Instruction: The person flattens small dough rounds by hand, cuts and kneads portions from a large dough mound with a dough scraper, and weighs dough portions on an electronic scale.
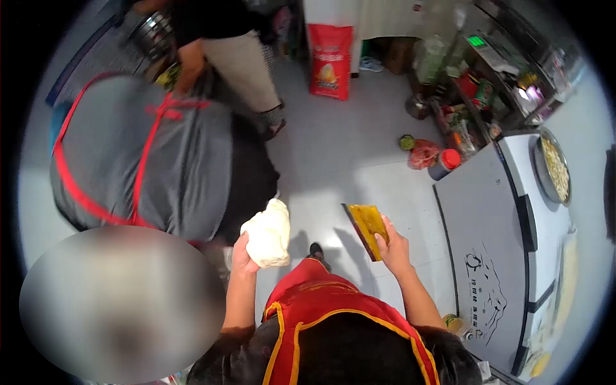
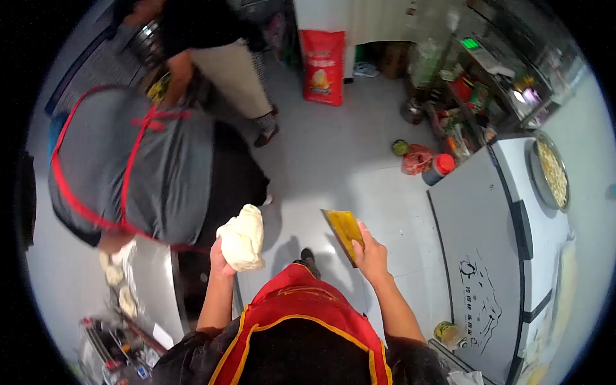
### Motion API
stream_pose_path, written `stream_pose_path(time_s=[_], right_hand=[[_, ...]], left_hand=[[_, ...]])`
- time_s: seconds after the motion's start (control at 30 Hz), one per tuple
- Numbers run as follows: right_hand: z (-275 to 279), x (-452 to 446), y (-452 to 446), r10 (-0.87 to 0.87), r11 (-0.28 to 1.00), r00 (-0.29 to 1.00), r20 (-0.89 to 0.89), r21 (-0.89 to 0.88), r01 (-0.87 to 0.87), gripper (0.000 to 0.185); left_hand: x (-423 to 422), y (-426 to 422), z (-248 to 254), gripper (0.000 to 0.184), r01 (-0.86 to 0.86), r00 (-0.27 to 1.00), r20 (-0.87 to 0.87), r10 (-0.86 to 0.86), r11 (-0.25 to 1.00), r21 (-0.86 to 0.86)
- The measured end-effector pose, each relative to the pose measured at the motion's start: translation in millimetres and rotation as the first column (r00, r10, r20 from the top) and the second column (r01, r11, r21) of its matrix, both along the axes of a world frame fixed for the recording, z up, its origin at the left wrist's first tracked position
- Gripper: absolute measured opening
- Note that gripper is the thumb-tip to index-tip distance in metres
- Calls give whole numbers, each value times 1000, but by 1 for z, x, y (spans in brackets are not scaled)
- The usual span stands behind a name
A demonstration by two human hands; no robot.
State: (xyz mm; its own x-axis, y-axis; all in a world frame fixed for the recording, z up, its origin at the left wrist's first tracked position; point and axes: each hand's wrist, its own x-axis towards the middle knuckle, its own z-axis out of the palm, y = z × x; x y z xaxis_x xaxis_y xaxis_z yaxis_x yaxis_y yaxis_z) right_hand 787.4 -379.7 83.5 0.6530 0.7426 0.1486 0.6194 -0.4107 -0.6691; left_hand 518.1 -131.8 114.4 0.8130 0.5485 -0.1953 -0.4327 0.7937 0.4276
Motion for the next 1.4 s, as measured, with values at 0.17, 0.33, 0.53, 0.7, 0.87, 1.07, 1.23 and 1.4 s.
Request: stream_pose_path(time_s=[0.17,0.33,0.53,0.7,0.87,1.07,1.23,1.4], right_hand=[[-83,107,-71,-402,850,914,-45,-390,355,57],[-159,132,-202,-765,453,644,-9,-718,529,48],[-131,156,-201,-971,118,239,0,-871,478,43],[-159,260,-122,-948,265,300,-105,-781,565,48],[-208,451,-69,-944,309,308,-121,-655,689,51],[-151,619,11,-931,362,349,-111,-419,833,50],[-143,678,36,-970,233,202,-135,-279,932,51],[-130,674,100,-968,-188,-248,-48,-516,835,53]], left_hand=[[167,50,-22,59,229,971,-69,-231,973,-31],[358,103,-27,62,479,867,-156,-474,878,-3],[585,128,28,48,752,658,-84,-748,659,23],[766,130,48,36,751,660,-230,-716,611,253],[938,131,84,34,751,634,-274,-723,493,438],[1113,157,109,42,561,756,-329,-566,300,772],[1290,163,120,47,160,922,-223,-317,-214,964],[1469,107,146,56,103,908,-156,-388,-154,983]])
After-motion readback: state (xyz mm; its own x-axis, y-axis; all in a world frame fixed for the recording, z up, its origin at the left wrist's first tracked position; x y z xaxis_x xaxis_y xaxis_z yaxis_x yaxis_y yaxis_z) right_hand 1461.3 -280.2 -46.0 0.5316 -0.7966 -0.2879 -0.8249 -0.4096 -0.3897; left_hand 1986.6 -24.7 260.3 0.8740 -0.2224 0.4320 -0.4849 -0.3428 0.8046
